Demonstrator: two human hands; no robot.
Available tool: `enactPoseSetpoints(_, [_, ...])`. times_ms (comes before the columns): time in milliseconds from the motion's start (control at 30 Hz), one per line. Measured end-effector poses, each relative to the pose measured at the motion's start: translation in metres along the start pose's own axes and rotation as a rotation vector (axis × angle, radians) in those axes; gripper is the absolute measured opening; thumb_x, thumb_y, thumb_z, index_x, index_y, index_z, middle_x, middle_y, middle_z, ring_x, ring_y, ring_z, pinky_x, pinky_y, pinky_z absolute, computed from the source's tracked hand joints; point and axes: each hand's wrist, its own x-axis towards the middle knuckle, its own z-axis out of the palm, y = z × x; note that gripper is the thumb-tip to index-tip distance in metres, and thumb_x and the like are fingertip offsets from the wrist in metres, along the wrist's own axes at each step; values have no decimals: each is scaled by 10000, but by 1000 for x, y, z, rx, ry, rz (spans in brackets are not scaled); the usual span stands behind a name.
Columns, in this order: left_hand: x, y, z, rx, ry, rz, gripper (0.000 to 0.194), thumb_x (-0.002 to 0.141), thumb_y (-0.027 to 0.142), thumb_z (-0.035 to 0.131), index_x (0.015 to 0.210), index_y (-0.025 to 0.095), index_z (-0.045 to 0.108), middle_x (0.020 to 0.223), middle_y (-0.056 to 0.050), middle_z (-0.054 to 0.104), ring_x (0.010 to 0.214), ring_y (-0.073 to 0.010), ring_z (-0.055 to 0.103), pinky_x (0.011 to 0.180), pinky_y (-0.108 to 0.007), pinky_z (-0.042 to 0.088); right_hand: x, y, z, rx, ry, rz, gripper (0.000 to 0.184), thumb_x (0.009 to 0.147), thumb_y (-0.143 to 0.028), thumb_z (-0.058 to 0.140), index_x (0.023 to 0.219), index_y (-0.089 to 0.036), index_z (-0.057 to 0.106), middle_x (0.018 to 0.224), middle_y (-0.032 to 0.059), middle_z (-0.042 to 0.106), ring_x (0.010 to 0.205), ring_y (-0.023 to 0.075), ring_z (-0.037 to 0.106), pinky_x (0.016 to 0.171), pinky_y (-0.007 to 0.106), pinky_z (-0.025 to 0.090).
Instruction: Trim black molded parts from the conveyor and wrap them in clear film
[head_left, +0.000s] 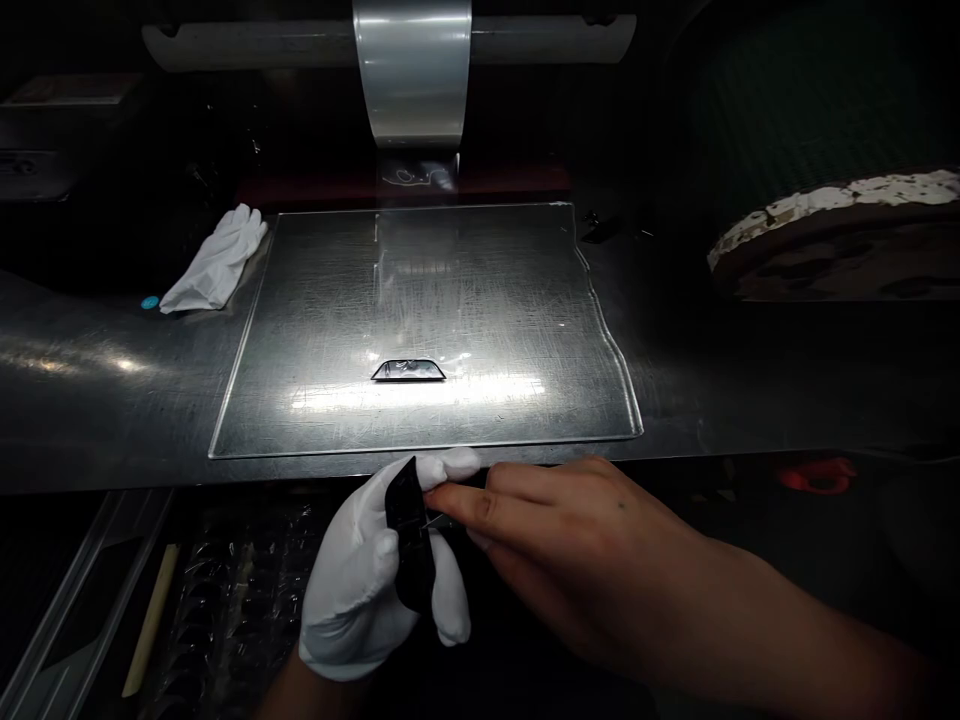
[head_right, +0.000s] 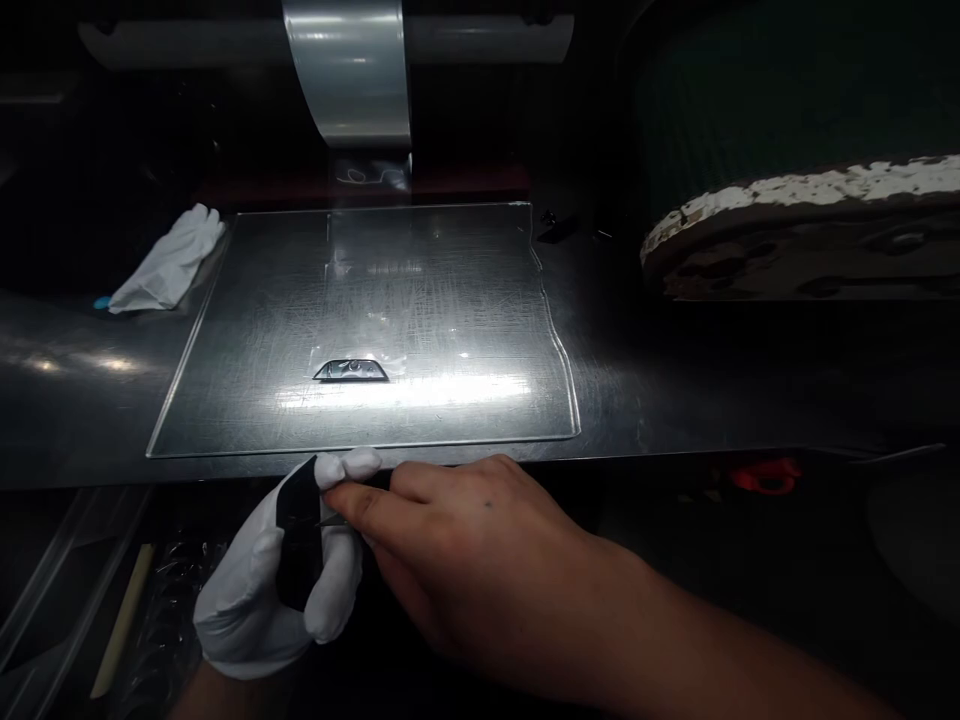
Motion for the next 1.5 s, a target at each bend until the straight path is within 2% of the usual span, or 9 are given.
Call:
enactPoseSetpoints(567, [-4, -5, 3, 0, 74, -50, 488, 1013, 418, 586, 1425, 156, 589, 578, 9, 616, 423, -102, 555, 456, -178, 476, -7, 5, 0, 57, -75, 0, 431, 1071, -194, 509, 1490, -265, 579, 1044, 6, 739, 846, 148, 701, 754, 274, 547])
enactPoseSetpoints(667, [-2, -4, 5, -20, 120, -73, 416, 1009, 394, 603, 1371, 194, 646, 1023, -101, 771, 509, -89, 649, 471, -164, 493, -9, 3, -1, 75, -146, 7, 428, 1068, -196, 513, 1482, -285, 579, 1038, -1, 729, 851, 150, 693, 786, 284, 544])
enactPoseSetpoints(767, [-1, -4, 6, -54, 89, 3, 389, 1021, 374, 568, 1361, 206, 658, 1474, -165, 611, 526, -59, 654, 431, -160, 464, -11, 2, 0, 80, -134, 11, 434, 1074, -207, 504, 1493, -304, 563, 1063, -10, 725, 866, 149, 694, 796, 290, 543])
enactPoseSetpoints(867, [0, -4, 5, -68, 20, 27, 439, 1039, 375, 526, 1413, 160, 610, 999, -117, 788, 464, -74, 586, 417, -162, 409, -10, 3, 3, 88, -46, 3, 438, 1081, -208, 486, 1509, -272, 551, 1112, 4, 731, 897, 152, 702, 794, 285, 553])
enactPoseSetpoints(933, [0, -3, 4, -60, -3, -2, 478, 1048, 385, 510, 1446, 128, 572, 652, -45, 713, 443, -95, 552, 435, -165, 394, -9, 4, 5, 81, 2, -3, 438, 1083, -208, 477, 1513, -255, 548, 1147, 16, 736, 926, 162, 711, 798, 290, 564])
enactPoseSetpoints(1033, [0, -3, 4, -50, -24, -9, 501, 1051, 394, 506, 1464, 116, 557, 571, -34, 677, 424, -99, 518, 430, -168, 386, -7, 3, 7, 56, 21, 2, 429, 1088, -215, 478, 1509, -256, 554, 1134, 17, 739, 907, 170, 717, 786, 297, 572])
enactPoseSetpoints(1167, [-1, -4, 5, -56, -15, 55, 457, 1051, 361, 507, 1436, 129, 589, 981, -151, 803, 443, -79, 571, 410, -165, 425, -7, 3, 5, 40, -16, -9, 422, 1091, -206, 484, 1506, -234, 557, 1082, 21, 729, 824, 154, 691, 708, 280, 540])
enactPoseSetpoints(1267, [-1, -4, 5, -75, 11, 50, 407, 1049, 340, 518, 1403, 175, 630, 1488, -196, 613, 532, -62, 671, 445, -150, 484, -9, 3, 3, 30, -69, -14, 418, 1082, -196, 496, 1487, -267, 573, 1025, 0, 714, 783, 144, 665, 682, 283, 509])
enactPoseSetpoints(1500, [1, 1, 7, -77, 40, 30, 400, 1039, 362, 542, 1395, 215, 650, 1542, -165, 579, 552, -51, 688, 496, -141, 518, -13, 0, 0, 145, 5, -10, 358, 1091, -232, 497, 1432, -277, 595, 1104, -16, 742, 916, 134, 708, 815, 259, 547])
